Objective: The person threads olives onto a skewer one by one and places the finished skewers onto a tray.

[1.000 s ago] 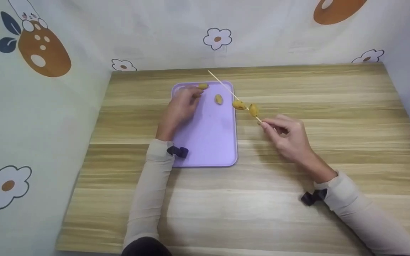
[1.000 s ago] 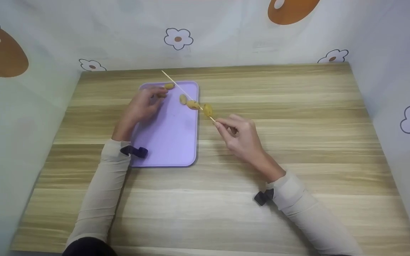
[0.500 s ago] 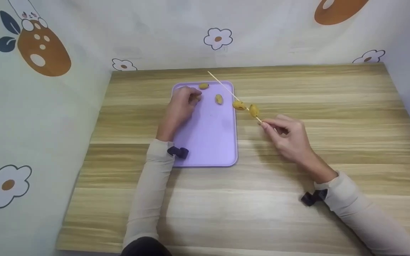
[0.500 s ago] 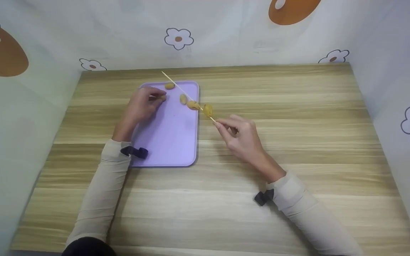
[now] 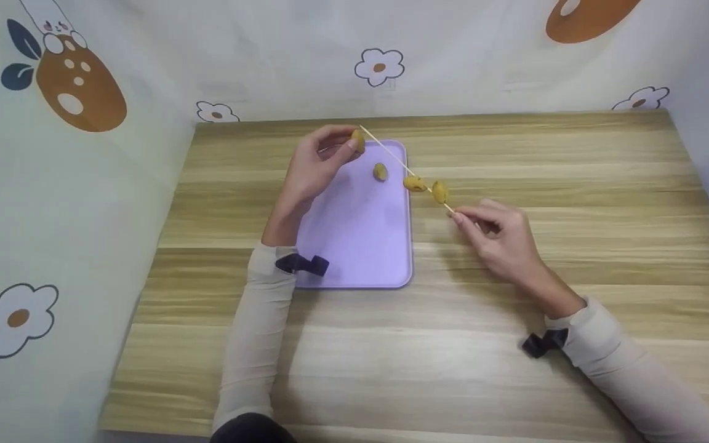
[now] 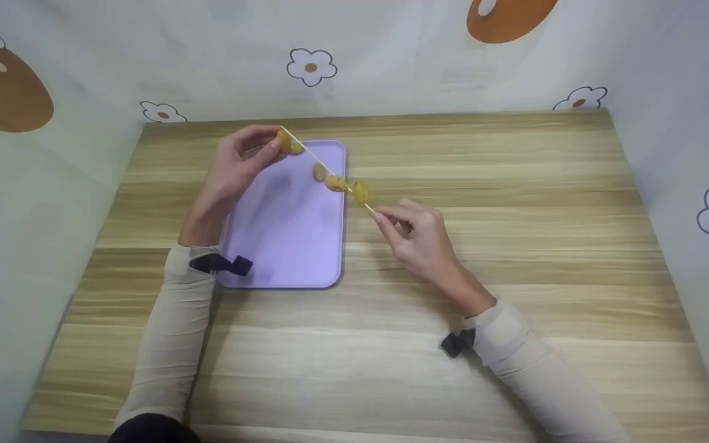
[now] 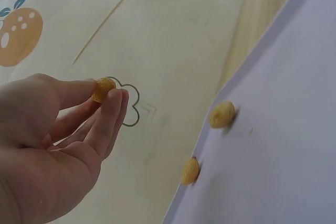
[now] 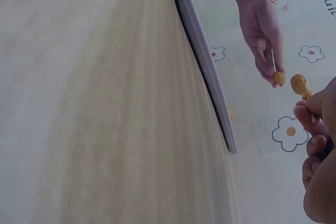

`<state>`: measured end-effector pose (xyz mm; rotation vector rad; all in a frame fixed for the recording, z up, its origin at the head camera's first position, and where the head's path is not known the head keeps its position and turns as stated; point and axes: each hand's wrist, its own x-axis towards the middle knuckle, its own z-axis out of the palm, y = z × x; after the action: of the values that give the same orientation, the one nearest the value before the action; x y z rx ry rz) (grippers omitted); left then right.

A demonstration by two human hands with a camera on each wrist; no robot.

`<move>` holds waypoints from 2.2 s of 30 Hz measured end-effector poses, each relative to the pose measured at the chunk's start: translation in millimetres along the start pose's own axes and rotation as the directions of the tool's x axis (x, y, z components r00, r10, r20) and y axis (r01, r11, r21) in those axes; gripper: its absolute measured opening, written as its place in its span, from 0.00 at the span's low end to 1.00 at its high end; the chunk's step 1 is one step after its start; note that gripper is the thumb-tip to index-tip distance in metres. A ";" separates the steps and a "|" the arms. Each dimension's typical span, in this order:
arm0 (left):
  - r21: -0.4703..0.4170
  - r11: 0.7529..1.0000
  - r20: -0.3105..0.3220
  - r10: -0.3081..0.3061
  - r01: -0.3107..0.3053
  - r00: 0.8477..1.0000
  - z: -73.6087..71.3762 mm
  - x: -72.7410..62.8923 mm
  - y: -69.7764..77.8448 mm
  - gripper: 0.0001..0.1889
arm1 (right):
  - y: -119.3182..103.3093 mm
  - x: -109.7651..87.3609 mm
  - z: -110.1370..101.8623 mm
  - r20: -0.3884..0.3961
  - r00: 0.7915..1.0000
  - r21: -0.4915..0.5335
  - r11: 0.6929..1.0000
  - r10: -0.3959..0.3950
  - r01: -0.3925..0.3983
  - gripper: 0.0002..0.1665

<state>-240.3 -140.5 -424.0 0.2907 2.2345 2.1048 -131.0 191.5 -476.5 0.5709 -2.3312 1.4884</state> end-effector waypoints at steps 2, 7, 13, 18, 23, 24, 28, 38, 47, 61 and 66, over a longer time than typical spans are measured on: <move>-0.112 0.993 -0.003 -0.031 0.030 1.000 1.2 -0.4 2.8 0.17 | 0.4 -0.1 0.1 0.002 1.000 -0.004 1.000 -0.005 0.005 0.09; -0.265 0.961 -0.009 -0.086 0.080 0.996 2.3 -0.6 5.8 0.19 | 1.1 -0.6 0.6 0.006 1.000 -0.008 1.000 -0.006 0.006 0.08; -0.348 0.933 -0.029 -0.111 0.094 0.993 1.5 0.1 4.3 0.17 | 0.4 -0.5 1.1 0.018 1.000 -0.005 1.000 -0.011 0.011 0.08; -0.388 0.916 -0.064 -0.136 0.101 0.989 1.4 0.6 4.0 0.16 | -1.0 -0.4 0.3 0.025 1.000 0.000 1.000 -0.015 0.015 0.08; -0.381 0.918 -0.082 -0.149 0.107 0.985 1.8 0.0 4.4 0.16 | -1.9 -0.6 -0.2 0.034 0.999 0.009 1.000 -0.013 0.013 0.08; -0.380 0.919 -0.083 -0.149 0.107 0.985 2.0 -0.1 4.4 0.15 | -1.8 -0.6 -0.2 0.036 0.999 0.009 1.000 -0.012 0.012 0.08; -0.394 0.913 -0.085 -0.151 0.106 0.985 2.5 -0.1 4.2 0.14 | -0.9 -0.7 0.1 0.042 0.999 0.017 1.000 -0.014 0.013 0.08; -0.416 0.905 -0.066 -0.125 0.087 0.990 1.0 0.9 3.1 0.14 | 0.6 -0.4 0.7 0.044 0.998 0.018 0.999 -0.038 0.037 0.08; -0.514 0.857 -0.005 -0.040 0.032 0.999 0.2 0.8 4.8 0.18 | -0.4 -0.9 0.0 0.051 0.998 0.016 1.000 -0.027 0.026 0.08; -0.556 0.831 0.045 0.030 0.000 0.999 3.7 0.3 0.4 0.21 | -0.1 -2.5 1.0 0.038 0.998 0.009 0.999 -0.043 0.043 0.08; -0.559 0.829 0.058 0.047 -0.006 0.997 5.6 -0.7 -0.4 0.22 | 0.3 -2.6 1.3 0.032 0.998 0.000 0.999 -0.053 0.053 0.08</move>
<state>-238.7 -135.2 -424.8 0.3467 1.4765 2.5878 -128.9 190.8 -478.5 0.6564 -2.3218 1.4646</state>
